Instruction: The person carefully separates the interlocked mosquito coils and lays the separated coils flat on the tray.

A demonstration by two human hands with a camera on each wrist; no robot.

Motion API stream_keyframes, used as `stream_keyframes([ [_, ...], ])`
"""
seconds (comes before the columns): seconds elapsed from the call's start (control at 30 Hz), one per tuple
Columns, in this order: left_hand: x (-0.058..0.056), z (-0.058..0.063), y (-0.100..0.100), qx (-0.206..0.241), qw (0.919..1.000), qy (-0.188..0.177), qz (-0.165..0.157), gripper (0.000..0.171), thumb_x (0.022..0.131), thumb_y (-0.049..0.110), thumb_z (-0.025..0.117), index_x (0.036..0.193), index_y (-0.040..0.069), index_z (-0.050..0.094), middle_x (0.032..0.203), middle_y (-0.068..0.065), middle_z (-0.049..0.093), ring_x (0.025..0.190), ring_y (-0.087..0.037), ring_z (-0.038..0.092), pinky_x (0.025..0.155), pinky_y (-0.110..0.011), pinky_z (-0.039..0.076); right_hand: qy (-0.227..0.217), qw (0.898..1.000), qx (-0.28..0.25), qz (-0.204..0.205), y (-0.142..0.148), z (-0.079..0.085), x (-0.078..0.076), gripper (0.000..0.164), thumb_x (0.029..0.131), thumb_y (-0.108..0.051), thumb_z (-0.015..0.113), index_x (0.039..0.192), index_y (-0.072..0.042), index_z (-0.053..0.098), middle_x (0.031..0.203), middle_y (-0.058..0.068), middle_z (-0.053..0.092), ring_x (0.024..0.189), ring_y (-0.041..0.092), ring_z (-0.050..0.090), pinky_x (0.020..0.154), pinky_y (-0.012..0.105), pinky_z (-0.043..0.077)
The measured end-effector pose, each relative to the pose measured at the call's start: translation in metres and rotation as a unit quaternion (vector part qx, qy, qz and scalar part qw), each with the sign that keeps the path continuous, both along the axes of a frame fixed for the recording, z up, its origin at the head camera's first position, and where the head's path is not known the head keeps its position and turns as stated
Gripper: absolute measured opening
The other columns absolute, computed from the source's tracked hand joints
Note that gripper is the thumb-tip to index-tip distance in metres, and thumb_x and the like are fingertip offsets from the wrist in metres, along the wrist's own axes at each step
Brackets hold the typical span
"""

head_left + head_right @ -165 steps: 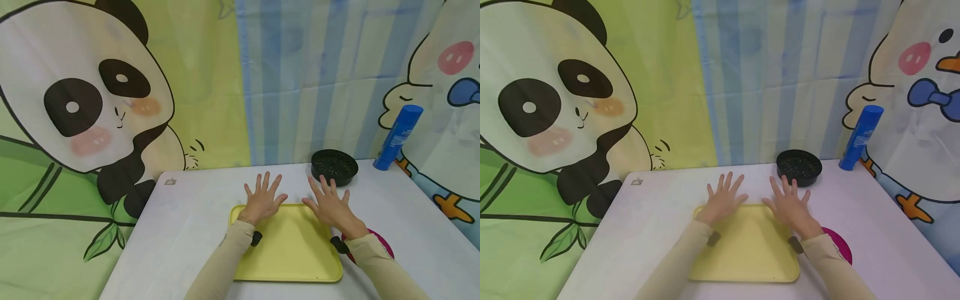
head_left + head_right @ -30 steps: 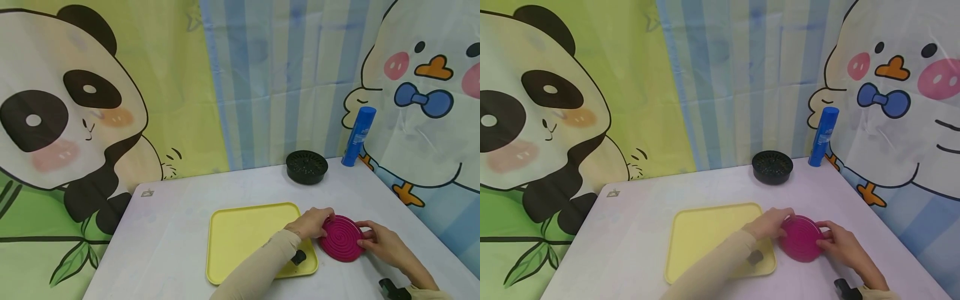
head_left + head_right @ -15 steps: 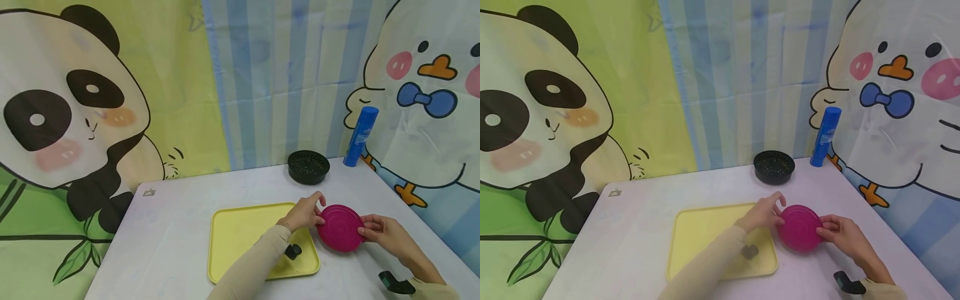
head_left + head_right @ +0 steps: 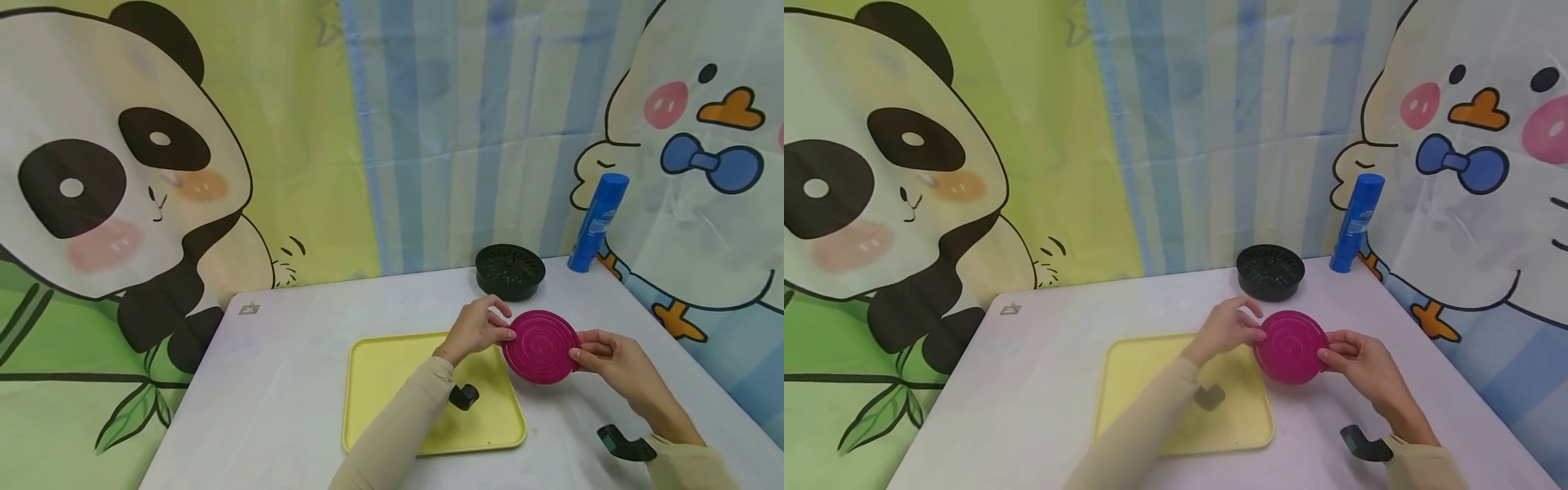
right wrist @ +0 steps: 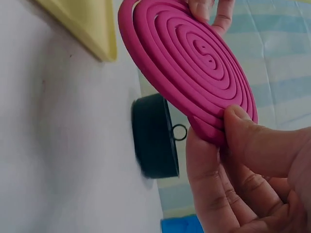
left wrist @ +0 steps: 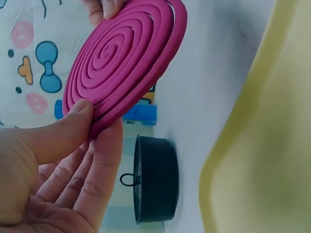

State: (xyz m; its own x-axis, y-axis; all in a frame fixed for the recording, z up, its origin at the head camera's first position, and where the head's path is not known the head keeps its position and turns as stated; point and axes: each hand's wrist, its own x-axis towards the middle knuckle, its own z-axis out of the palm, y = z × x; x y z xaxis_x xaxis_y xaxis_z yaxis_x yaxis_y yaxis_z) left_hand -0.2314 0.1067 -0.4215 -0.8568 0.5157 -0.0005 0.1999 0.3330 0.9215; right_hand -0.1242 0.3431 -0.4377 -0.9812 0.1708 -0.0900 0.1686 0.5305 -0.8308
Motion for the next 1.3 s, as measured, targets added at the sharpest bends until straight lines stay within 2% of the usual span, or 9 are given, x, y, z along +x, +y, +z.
stream_keyframes([
  [0.17,-0.006,0.003,-0.014,0.046,0.9985,-0.006,0.029,0.022,0.086,0.008,0.080,0.105,0.010,0.069,0.089,-0.003,0.078,0.074,-0.014,0.075,0.070,-0.023,0.060,0.047,0.999,-0.016,0.000,-0.015,0.005,-0.011,0.052,0.096,-0.019,0.072,0.134,0.010,0.051,0.106,0.019,0.072,0.082,0.011,0.075,0.077,0.029,0.061],
  [0.43,-0.014,-0.004,-0.042,0.129,0.9897,-0.048,0.039,0.014,0.090,0.006,0.076,0.102,0.002,0.072,0.090,-0.010,0.077,0.079,-0.020,0.076,0.081,-0.040,0.061,0.097,0.993,-0.065,0.002,-0.038,0.006,-0.032,0.049,0.097,-0.019,0.070,0.133,0.009,0.052,0.104,0.014,0.071,0.082,0.005,0.074,0.077,0.027,0.061],
  [0.7,-0.018,-0.012,-0.064,0.188,0.9771,-0.081,0.058,0.016,0.093,0.003,0.071,0.108,-0.003,0.070,0.096,-0.015,0.077,0.082,-0.020,0.077,0.088,-0.053,0.057,0.097,0.989,-0.115,-0.012,-0.061,0.002,-0.049,0.046,0.098,-0.017,0.068,0.133,0.008,0.052,0.096,0.002,0.070,0.081,0.004,0.074,0.078,0.026,0.060],
  [0.87,-0.021,-0.014,-0.073,0.205,0.9705,-0.096,0.082,0.017,0.097,0.006,0.066,0.112,-0.001,0.071,0.096,-0.015,0.076,0.082,-0.019,0.076,0.090,-0.056,0.055,0.103,0.985,-0.136,0.003,-0.070,0.001,-0.057,0.048,0.097,-0.017,0.069,0.134,0.007,0.051,0.094,-0.005,0.070,0.082,0.004,0.074,0.079,0.031,0.060],
  [0.93,-0.023,-0.014,-0.075,0.208,0.9695,-0.095,0.089,0.017,0.099,0.007,0.065,0.113,-0.001,0.071,0.096,-0.015,0.076,0.081,-0.019,0.076,0.090,-0.056,0.055,0.110,0.984,-0.140,0.009,-0.073,0.000,-0.059,0.049,0.096,-0.016,0.070,0.136,0.006,0.050,0.095,-0.003,0.071,0.082,0.005,0.074,0.079,0.032,0.061],
  [1.13,-0.024,-0.014,-0.081,0.207,0.9684,-0.094,0.103,0.017,0.099,0.008,0.064,0.112,0.000,0.072,0.095,-0.014,0.076,0.079,-0.017,0.076,0.088,-0.053,0.057,0.144,0.984,-0.104,0.008,-0.080,-0.002,-0.063,0.050,0.094,-0.017,0.073,0.136,0.001,0.050,0.112,0.022,0.066,0.083,0.002,0.073,0.074,0.027,0.061],
  [1.23,-0.023,-0.013,-0.084,0.205,0.9676,-0.094,0.114,0.017,0.100,0.009,0.063,0.111,0.000,0.072,0.095,-0.014,0.076,0.080,-0.018,0.076,0.086,-0.051,0.058,0.158,0.985,-0.064,-0.002,-0.084,-0.003,-0.064,0.049,0.094,-0.021,0.074,0.133,-0.001,0.053,0.120,0.025,0.064,0.084,-0.002,0.071,0.072,0.022,0.060],
  [1.3,-0.023,-0.014,-0.085,0.204,0.9668,-0.094,0.122,0.017,0.101,0.010,0.063,0.111,-0.001,0.072,0.095,-0.014,0.076,0.081,-0.019,0.076,0.085,-0.050,0.058,0.166,0.985,-0.041,-0.009,-0.086,-0.002,-0.064,0.047,0.093,-0.023,0.075,0.130,-0.002,0.055,0.123,0.023,0.063,0.089,0.002,0.070,0.071,0.019,0.059],
])
